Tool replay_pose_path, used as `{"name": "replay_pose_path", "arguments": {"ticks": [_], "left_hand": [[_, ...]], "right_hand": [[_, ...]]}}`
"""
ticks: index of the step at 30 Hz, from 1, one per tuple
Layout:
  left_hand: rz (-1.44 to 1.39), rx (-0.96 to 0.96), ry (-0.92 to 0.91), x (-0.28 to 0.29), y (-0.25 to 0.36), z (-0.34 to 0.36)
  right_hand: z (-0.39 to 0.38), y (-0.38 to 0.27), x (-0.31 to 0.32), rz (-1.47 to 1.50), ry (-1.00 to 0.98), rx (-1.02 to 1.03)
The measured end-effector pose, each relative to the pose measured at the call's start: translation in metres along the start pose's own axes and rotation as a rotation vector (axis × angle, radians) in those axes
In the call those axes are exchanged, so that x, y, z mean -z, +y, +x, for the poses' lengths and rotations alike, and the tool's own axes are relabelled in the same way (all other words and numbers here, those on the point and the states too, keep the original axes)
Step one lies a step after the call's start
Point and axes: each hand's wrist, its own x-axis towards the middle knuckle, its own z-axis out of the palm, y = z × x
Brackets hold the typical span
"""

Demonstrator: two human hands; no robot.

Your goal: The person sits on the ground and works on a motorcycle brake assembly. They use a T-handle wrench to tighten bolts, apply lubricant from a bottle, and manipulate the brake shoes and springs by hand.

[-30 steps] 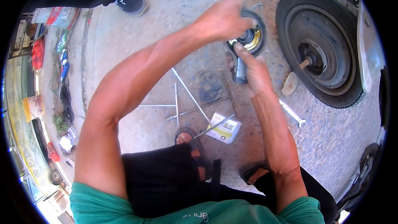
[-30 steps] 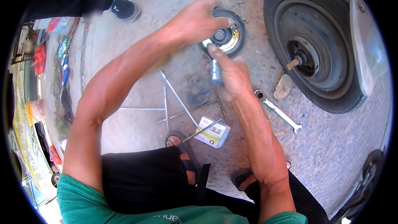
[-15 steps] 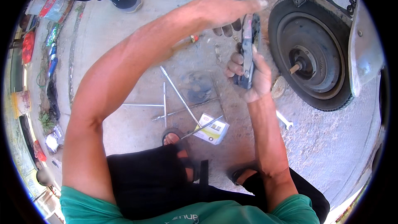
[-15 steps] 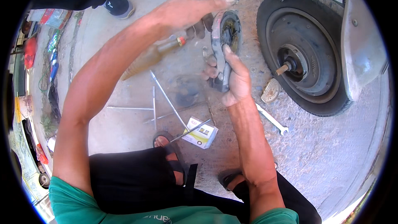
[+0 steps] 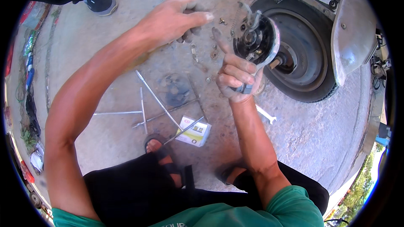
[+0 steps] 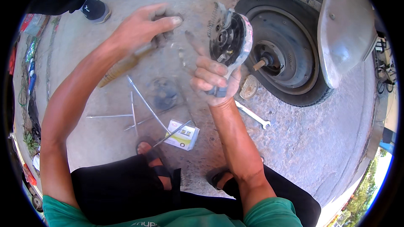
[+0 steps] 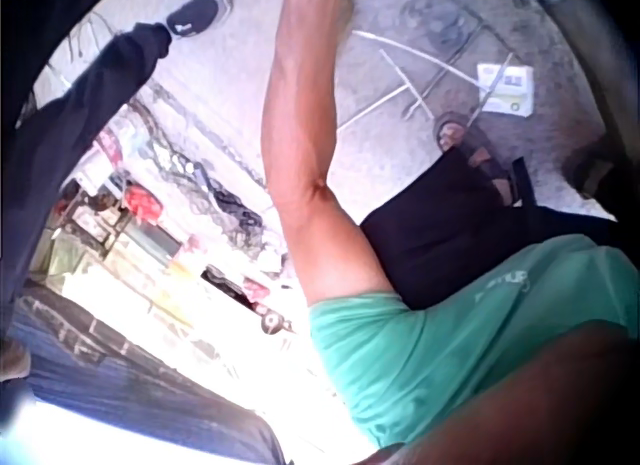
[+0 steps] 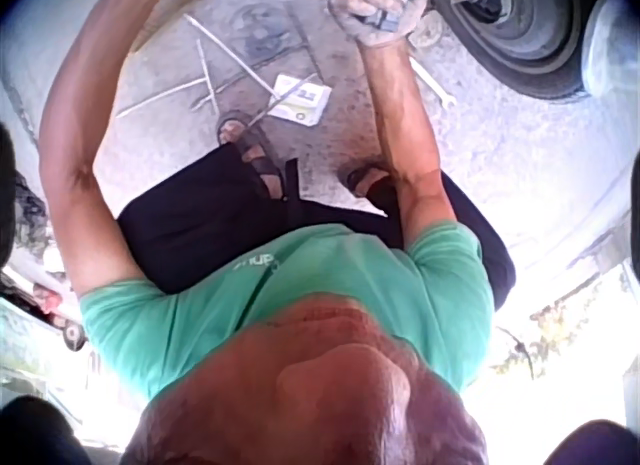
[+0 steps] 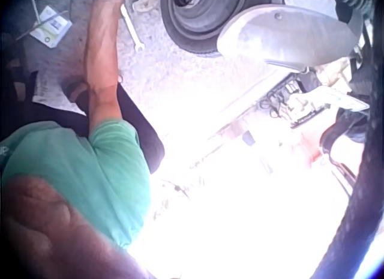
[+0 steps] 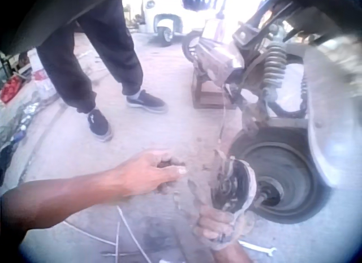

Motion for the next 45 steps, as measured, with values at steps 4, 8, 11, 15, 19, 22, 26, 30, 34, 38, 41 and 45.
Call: {"name": "replay_pose_path", "arguments": {"ticks": [4, 8, 11, 15, 19, 22, 26, 30, 34, 38, 41, 45], "left_hand": [[0.001, -0.060, 0.023, -0.002, -0.003, -0.006], [0.009, -0.103, -0.006, -0.002, -0.008, -0.007], [0.197, -0.078, 0.022, -0.003, -0.011, -0.007], [0.234, -0.020, 0.002, -0.008, -0.048, -0.005], [0.308, -0.036, -0.111, -0.016, -0.081, 0.004], [0.385, -0.074, -0.155, -0.029, -0.099, 0.011], [0.463, -0.059, -0.158, -0.039, -0.114, 0.020], [0.458, -0.070, -0.146, -0.043, -0.123, 0.031], [0.493, -0.069, -0.119, -0.049, -0.131, 0.040], [0.498, -0.078, -0.110, -0.058, -0.137, 0.050], [0.486, -0.130, -0.118, -0.067, -0.143, 0.059], [0.521, -0.123, -0.135, -0.078, -0.146, 0.070]], "right_hand": [[-0.001, -0.001, -0.004, -0.036, 0.041, -0.005], [-0.007, -0.005, -0.004, -0.137, 0.124, 0.023], [-0.010, -0.013, -0.013, -0.257, 0.157, 0.013], [-0.010, -0.026, -0.027, -0.303, 0.194, -0.061], [-0.009, -0.030, -0.043, -0.331, 0.215, -0.098], [-0.010, -0.031, -0.056, -0.371, 0.193, -0.088], [-0.016, -0.032, -0.061, -0.375, 0.143, -0.052], [-0.022, -0.037, -0.063, -0.338, 0.132, -0.045], [-0.026, -0.041, -0.062, -0.322, 0.116, -0.053], [-0.028, -0.039, -0.073, -0.306, 0.173, 0.007], [-0.033, -0.042, -0.067, -0.309, 0.152, 0.045], [-0.037, -0.044, -0.065, -0.306, 0.163, 0.084]]}}
